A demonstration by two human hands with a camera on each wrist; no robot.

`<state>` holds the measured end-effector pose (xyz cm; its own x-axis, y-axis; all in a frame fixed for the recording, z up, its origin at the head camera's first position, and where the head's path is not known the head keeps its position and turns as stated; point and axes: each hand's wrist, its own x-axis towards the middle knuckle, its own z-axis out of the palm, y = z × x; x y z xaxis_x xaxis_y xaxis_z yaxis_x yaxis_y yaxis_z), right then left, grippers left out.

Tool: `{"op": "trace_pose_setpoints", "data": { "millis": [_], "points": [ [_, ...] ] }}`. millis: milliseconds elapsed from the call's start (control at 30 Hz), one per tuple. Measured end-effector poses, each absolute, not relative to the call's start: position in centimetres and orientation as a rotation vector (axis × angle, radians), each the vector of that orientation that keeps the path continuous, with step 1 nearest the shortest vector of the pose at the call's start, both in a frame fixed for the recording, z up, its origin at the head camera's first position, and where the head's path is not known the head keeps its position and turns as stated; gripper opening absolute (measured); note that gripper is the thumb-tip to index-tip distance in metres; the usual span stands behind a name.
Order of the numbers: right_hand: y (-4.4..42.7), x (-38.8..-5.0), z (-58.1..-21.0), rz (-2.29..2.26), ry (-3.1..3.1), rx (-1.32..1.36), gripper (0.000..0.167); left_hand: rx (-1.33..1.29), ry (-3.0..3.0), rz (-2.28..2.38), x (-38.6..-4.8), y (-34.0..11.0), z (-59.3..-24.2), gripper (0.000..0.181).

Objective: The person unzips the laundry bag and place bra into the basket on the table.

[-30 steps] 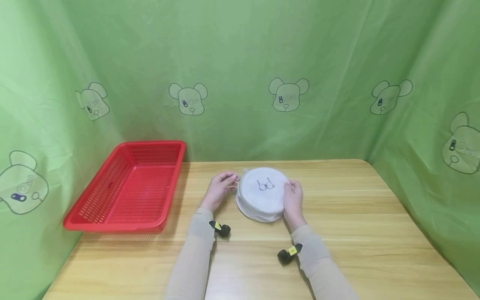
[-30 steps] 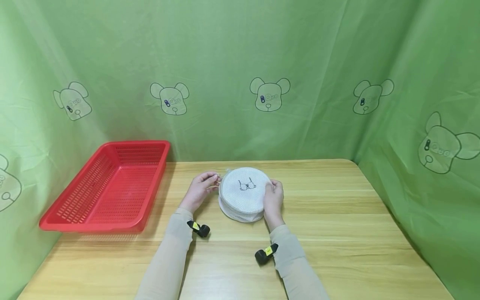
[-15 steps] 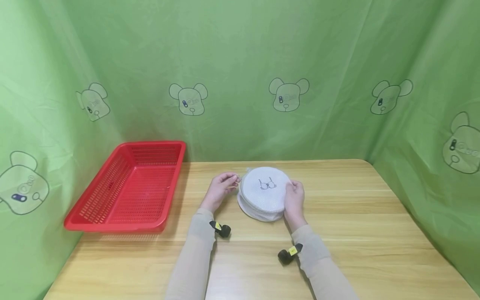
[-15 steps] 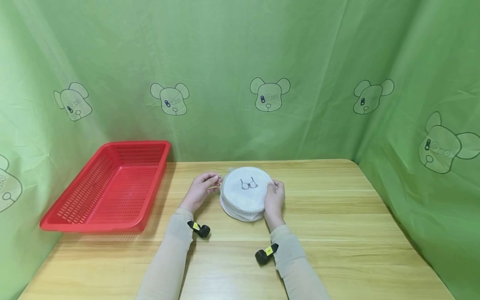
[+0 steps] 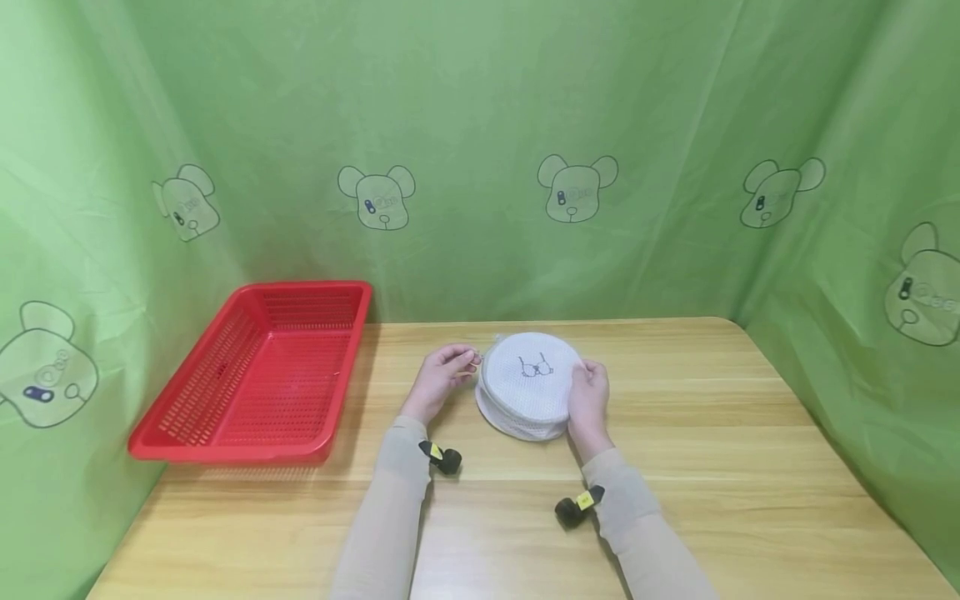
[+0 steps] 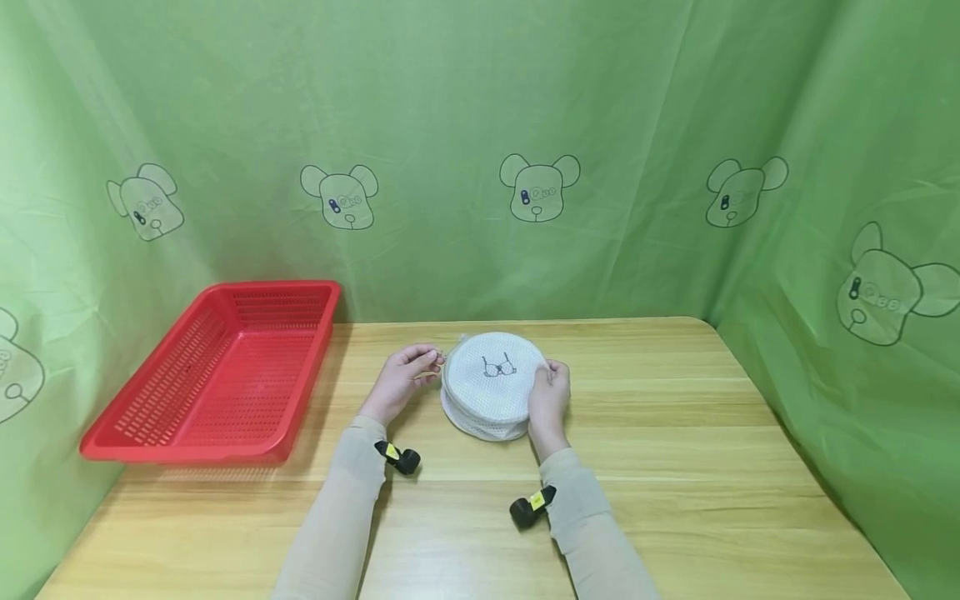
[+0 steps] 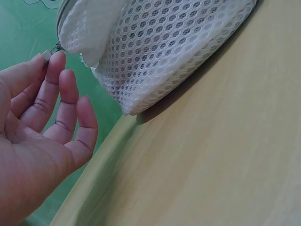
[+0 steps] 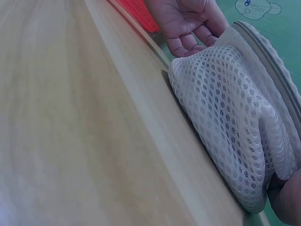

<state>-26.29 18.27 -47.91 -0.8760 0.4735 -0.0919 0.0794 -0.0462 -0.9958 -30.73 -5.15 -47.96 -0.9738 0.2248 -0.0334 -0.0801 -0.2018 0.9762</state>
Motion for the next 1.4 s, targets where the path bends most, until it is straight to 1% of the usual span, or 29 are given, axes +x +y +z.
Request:
{"op": "trace_pose_setpoints", "data": {
  "millis": [267, 500, 1133, 1267, 1400],
  "points": [
    [18.3, -26.4, -47.9, 1.991, -1.952, -0.59, 0.032, 0.195, 1.825, 2.29, -30.8, -5.1, -47.8, 0.03],
    [18.4, -26.5, -47.9, 2.011, -1.947, -0.589, 0.032, 0.19, 1.825, 2.292, -30.8, -5.1, -47.9, 0.026],
    [19.7, -26.9, -47.6, 2.043, -2.108, -0.555, 0.035, 0.07, 1.866, 2.366, -30.8, -5.5, -47.6, 0.027],
    [19.9, -27.0, -47.7, 2.031, -2.101, -0.546, 0.034, 0.093, 1.876, 2.409, -30.5, -5.5, -47.6, 0.024],
    [20.1, -27.1, -47.6, 2.029, -2.123, -0.536, 0.037, 0.117, 1.907, 2.442, -30.4, -5.5, -47.5, 0.02]
  ]
}}
